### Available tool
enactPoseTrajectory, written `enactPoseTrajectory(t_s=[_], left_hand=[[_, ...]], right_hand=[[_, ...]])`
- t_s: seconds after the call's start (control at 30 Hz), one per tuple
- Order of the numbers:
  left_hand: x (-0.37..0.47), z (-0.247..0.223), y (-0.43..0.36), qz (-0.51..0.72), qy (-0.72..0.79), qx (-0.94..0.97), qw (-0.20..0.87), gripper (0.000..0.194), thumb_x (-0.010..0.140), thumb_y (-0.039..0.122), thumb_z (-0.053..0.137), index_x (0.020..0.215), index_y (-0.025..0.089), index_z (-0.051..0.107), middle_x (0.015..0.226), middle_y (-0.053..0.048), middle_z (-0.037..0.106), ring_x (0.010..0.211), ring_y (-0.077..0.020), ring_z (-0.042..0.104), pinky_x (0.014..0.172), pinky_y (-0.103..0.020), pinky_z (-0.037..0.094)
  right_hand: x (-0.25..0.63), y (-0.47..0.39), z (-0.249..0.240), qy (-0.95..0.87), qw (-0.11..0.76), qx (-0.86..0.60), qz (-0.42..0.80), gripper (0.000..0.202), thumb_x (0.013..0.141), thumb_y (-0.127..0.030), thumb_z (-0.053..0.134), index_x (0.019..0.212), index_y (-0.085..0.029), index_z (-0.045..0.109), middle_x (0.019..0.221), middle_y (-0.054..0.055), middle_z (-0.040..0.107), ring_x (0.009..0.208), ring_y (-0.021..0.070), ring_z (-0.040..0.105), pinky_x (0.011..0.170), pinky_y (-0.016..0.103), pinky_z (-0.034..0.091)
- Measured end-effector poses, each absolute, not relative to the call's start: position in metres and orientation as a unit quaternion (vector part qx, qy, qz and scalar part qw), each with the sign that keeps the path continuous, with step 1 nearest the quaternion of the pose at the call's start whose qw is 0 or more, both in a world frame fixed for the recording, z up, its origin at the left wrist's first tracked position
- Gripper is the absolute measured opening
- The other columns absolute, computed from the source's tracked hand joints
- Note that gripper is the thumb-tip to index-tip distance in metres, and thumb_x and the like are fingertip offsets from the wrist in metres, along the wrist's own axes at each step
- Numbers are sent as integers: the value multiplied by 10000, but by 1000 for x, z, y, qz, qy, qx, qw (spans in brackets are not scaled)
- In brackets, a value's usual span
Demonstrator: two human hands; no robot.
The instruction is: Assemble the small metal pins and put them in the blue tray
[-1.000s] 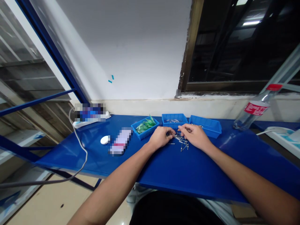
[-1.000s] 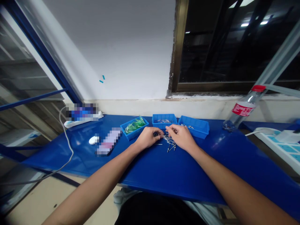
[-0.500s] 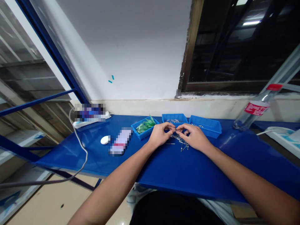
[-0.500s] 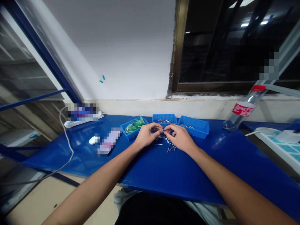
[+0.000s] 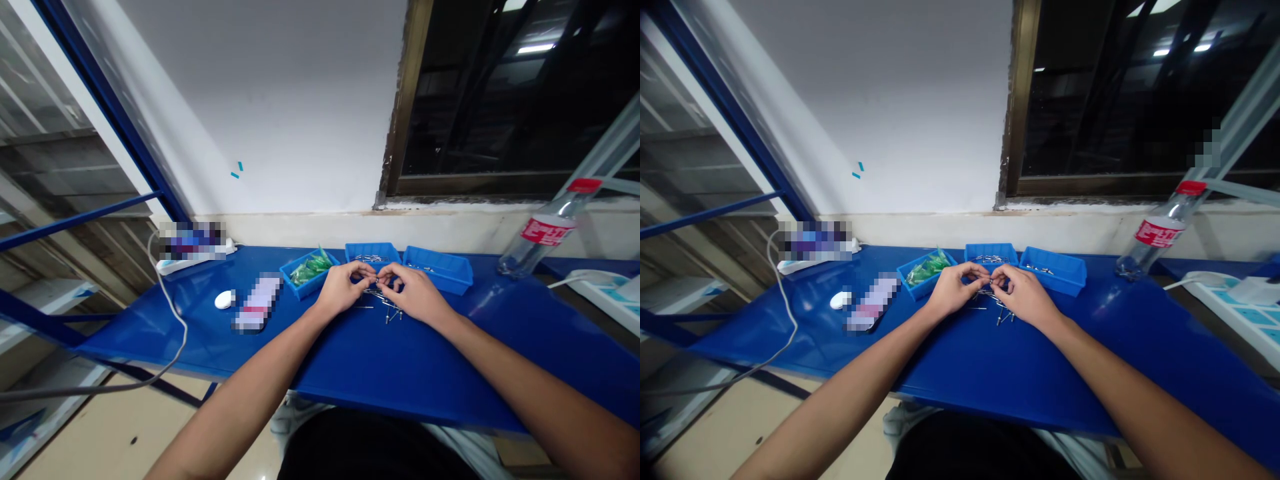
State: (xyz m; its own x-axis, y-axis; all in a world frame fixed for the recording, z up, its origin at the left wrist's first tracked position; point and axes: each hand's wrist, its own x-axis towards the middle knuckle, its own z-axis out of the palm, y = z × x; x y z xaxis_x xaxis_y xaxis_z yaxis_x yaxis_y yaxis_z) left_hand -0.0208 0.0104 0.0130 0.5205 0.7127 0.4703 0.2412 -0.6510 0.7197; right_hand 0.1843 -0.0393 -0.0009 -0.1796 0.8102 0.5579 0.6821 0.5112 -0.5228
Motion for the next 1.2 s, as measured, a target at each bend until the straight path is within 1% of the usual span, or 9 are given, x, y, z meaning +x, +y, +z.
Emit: enactPoseTrajectory(t_s=[0.23,0.4,0.5,0.63,0.7,0.8,0.93,1.03,1.2], left_hand=[[-20,17,7,402,294,814,299,174,924,267,703,1062,172,748,1003,-53,802,918,-189,763,858,-294,589],[-21,18,6,403,296,816,288,193,941,290,684,1085,178,747,1020,-53,800,935,-188,759,855,-285,583],[-21,19,6,403,302,816,286,221,953,310,669,1115,180,743,1050,-59,798,946,-191,758,857,-288,581],[-22,19,5,397,315,814,285,250,972,345,641,1124,183,755,999,-47,805,900,-187,756,828,-282,564],[-23,20,4,384,319,818,286,279,988,391,613,1070,182,779,958,-42,808,846,-183,749,798,-277,554],[-23,21,1,362,322,825,291,377,1000,471,575,988,174,807,941,-46,810,805,-185,736,768,-269,541],[-23,22,-1,336,322,833,299,450,987,542,569,1038,174,821,934,-36,813,818,-202,734,714,-255,523],[-23,23,-2,333,306,837,307,429,979,531,590,1081,182,818,970,-26,815,853,-214,742,742,-259,535],[-22,21,1,346,297,825,334,345,979,448,618,1105,190,808,1073,-35,810,973,-236,762,838,-284,572]], right_hand=[[183,-39,-2,-765,420,-482,80,150,866,-196,605,1012,-219,625,846,23,698,707,163,628,670,293,522],[183,-41,1,-750,433,-493,82,288,866,-197,599,1151,-210,631,879,28,696,681,158,607,662,299,523],[183,-44,6,-744,441,-497,67,330,900,-209,561,1218,-207,649,895,42,676,669,161,597,646,306,525],[183,-45,10,-735,450,-505,42,239,934,-247,552,1109,-217,712,886,51,668,649,161,589,636,311,525],[183,-45,9,-724,463,-509,44,193,924,-264,585,1055,-212,717,877,52,686,669,169,611,636,309,528],[184,-44,7,-713,480,-509,51,140,903,-284,630,986,-210,716,879,52,721,720,186,654,649,308,536],[185,-45,7,-734,464,-493,52,119,902,-264,634,962,-229,730,889,43,732,725,192,655,686,327,534],[185,-46,7,-749,456,-478,50,118,904,-241,625,954,-236,732,878,44,721,727,196,640,688,333,529],[184,-44,5,-754,455,-469,62,135,922,-257,609,982,-232,727,919,55,725,705,186,629,653,326,532]])
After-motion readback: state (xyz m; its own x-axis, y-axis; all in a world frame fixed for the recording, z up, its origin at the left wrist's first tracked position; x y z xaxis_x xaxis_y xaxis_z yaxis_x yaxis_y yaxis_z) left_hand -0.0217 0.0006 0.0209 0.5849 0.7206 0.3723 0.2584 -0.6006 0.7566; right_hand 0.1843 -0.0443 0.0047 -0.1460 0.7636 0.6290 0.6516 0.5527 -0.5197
